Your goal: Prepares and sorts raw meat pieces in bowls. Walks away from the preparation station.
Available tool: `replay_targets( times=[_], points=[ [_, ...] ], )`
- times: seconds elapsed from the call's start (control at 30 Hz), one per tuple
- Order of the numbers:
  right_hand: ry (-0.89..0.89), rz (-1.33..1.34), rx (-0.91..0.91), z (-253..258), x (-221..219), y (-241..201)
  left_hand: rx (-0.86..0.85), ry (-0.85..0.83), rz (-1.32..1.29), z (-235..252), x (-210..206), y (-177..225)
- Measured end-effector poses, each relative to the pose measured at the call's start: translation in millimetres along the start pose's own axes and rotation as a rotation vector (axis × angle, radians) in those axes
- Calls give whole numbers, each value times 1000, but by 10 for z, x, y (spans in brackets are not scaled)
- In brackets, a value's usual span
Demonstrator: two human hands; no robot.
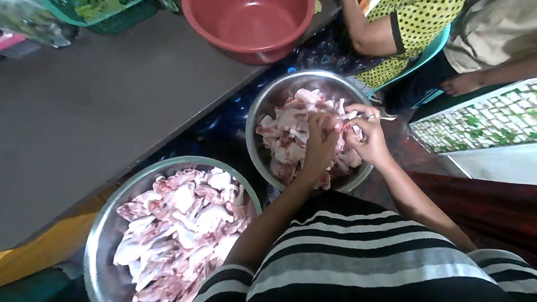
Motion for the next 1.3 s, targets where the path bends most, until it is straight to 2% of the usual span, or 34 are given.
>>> replay_targets(
  times=[0.2,0.37,0.53,0.63,0.73,0.83,1.03,1.2,1.3],
  points=[
    [-21,292,-148,-106,-35,82,132,33,-136,-5,-20,-21],
    [-28,288,-189,-112,-77,129,186,24,-148,-22,13,-69],
    [-158,271,-250,-318,-215,-81,205,123,-230,79,109,-145],
    [-61,298,-214,-324,-266,-136,150,204,-188,155,251,-219],
    [-28,159,-233,-295,-220,-72,146,241,-88,141,420,-313],
    [-176,-20,-276,-333,-200,32,140,215,0,144,564,-536],
    [-432,-200,-509,-569,-412,174,208,166,43,70,571,-889],
    [-241,-279,-549,-744,-556,202,153,91,113,75,543,-1062],
    [-245,-313,-565,-816,-652,344,64,48,166,124,470,-1133]
  ],
)
Point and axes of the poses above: each hand's wrist, its own z-axis towards the middle knuckle, its own x-axis out of the back of the hand, y = z × x, the point moved 2 cm from there along z, towards the middle knuckle, and after that the axes turned 5 degrees about y, right-handed, at the moved point
